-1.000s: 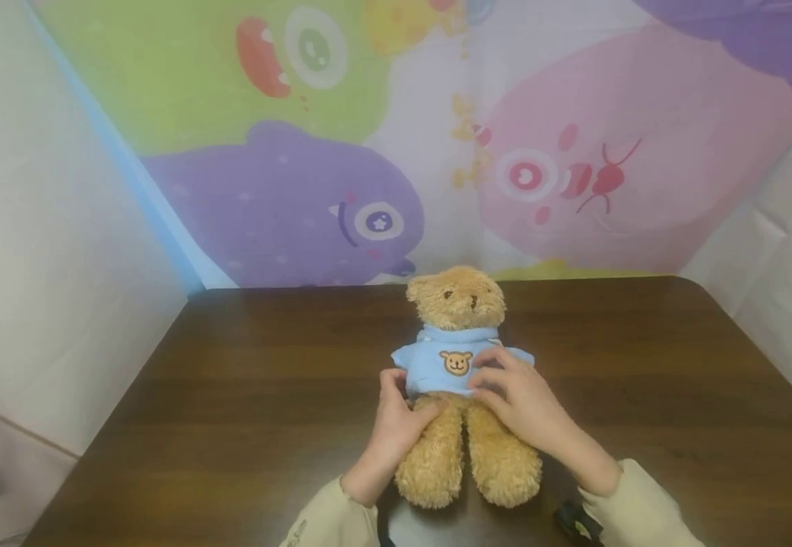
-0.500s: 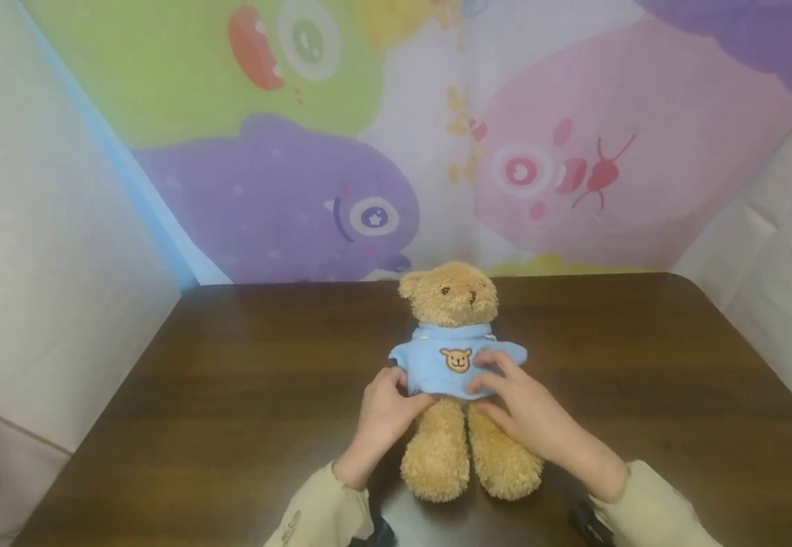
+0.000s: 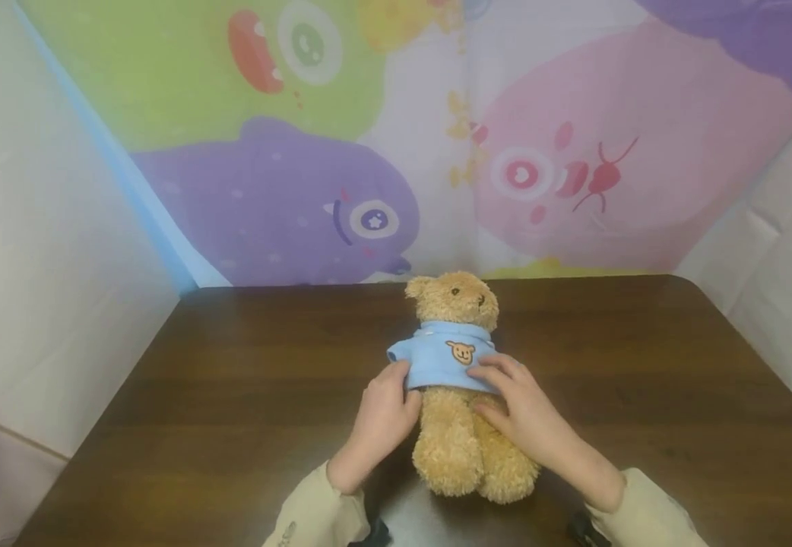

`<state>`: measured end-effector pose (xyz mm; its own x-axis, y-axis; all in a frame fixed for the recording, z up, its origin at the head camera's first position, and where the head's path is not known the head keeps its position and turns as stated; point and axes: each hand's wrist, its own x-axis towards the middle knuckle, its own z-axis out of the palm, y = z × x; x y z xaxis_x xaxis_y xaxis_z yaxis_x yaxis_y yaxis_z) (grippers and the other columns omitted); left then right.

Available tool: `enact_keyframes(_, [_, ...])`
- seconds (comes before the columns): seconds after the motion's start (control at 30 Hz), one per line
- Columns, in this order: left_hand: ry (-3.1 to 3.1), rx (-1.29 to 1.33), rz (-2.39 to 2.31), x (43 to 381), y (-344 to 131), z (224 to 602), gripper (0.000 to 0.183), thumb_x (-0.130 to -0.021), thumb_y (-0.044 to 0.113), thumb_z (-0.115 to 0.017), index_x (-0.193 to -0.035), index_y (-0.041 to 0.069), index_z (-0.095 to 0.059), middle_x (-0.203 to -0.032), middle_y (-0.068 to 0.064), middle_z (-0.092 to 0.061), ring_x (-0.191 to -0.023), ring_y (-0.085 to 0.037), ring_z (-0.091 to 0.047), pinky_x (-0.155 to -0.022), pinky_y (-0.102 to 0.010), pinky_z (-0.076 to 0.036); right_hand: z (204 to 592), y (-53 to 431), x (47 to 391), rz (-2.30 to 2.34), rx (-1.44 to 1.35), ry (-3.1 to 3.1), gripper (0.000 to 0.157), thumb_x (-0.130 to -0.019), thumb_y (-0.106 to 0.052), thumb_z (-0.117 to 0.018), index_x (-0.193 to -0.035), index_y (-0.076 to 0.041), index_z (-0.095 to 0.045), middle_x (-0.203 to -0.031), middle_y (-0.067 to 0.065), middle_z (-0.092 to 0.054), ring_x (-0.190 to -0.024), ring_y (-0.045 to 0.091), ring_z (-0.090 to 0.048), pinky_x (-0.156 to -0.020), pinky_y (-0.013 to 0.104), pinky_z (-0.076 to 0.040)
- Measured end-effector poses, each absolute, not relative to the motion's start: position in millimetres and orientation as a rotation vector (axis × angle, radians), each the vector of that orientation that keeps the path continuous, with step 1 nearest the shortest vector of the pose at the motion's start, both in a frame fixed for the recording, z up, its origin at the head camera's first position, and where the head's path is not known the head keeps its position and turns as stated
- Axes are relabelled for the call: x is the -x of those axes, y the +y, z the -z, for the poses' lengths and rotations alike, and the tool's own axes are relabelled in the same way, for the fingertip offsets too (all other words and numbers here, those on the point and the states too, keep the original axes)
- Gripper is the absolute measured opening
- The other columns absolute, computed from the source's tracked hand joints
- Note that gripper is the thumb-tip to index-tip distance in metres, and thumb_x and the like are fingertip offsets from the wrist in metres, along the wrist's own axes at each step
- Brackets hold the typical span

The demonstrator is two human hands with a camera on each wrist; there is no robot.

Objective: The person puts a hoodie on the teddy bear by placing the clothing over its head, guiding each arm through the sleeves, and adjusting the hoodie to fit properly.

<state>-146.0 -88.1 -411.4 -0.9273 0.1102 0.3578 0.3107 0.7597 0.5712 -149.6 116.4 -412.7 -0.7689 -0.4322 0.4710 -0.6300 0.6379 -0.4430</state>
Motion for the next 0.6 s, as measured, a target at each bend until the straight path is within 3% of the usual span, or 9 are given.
enact_keyframes(0.1, [-2.706,0.250,1.277,143.0,-88.4,407.9,0.024,-0.083,0.022,-0.057,-0.097,0.005,-0.045,-0.087,-0.009,-0.052,-0.078,-0.020,-0.051,-0.067,-0.033,-0.044,412.8,114.7,151.9,-0.899,-0.863,-2.531,0.042,-0.072,-0.007,-0.073,-0.112,-0.007,-0.058,-0.120,0.013,-0.048,-0.112,0.032,-0.045,-0.093,0.049,-0.039])
enact_keyframes(0.2, [-2.677,0.255,1.459,140.5,-85.4,407.9,0.050,-0.081,0.030,-0.062,-0.116,0.007,-0.035,-0.109,-0.017,-0.050,-0.095,-0.027,-0.054,-0.079,-0.039,-0.045,412.5,114.2,154.6,-0.926,-0.873,-2.523,0.041,-0.072,-0.004,-0.073,-0.110,-0.009,-0.058,-0.117,0.012,-0.047,-0.107,0.029,-0.049,-0.089,0.046,-0.043])
enact_keyframes(0.27, [-2.653,0.315,1.424,140.0,-83.9,410.2,0.061,-0.079,0.027,-0.065,-0.126,0.010,-0.030,-0.117,-0.018,-0.046,-0.094,-0.027,-0.054,-0.079,-0.039,-0.046,413.8,114.1,157.3,-0.952,-0.855,-2.518,0.039,-0.072,0.002,-0.070,-0.108,-0.010,-0.059,-0.114,0.010,-0.048,-0.103,0.026,-0.051,-0.086,0.042,-0.046])
enact_keyframes(0.33, [-2.626,0.378,1.317,140.9,-83.7,412.6,0.064,-0.075,0.016,-0.065,-0.130,0.015,-0.032,-0.115,-0.014,-0.046,-0.082,-0.022,-0.054,-0.069,-0.036,-0.048,415.4,114.4,159.8,-0.982,-0.822,-2.516,0.040,-0.072,0.011,-0.064,-0.105,-0.011,-0.061,-0.110,0.007,-0.050,-0.100,0.024,-0.054,-0.082,0.039,-0.048])
enact_keyframes(0.43, [-2.583,0.383,1.251,143.3,-85.1,415.2,0.062,-0.071,0.007,-0.064,-0.127,0.019,-0.042,-0.099,-0.007,-0.047,-0.064,-0.013,-0.043,-0.056,-0.027,-0.042,416.9,114.9,163.5,-1.014,-0.776,-2.513,0.046,-0.067,0.019,-0.053,-0.102,-0.011,-0.064,-0.107,0.005,-0.054,-0.098,0.023,-0.056,-0.080,0.038,-0.049])
enact_keyframes(0.6, [-2.498,0.280,1.270,145.8,-87.1,420.3,0.042,-0.066,0.000,-0.064,-0.105,0.015,-0.056,-0.087,-0.003,-0.053,-0.066,-0.010,-0.043,-0.059,-0.023,-0.040,408.1,114.5,166.4,-1.089,-0.721,-2.518,0.044,-0.068,0.018,-0.047,-0.096,-0.009,-0.068,-0.104,0.004,-0.062,-0.095,0.023,-0.059,-0.078,0.037,-0.049])
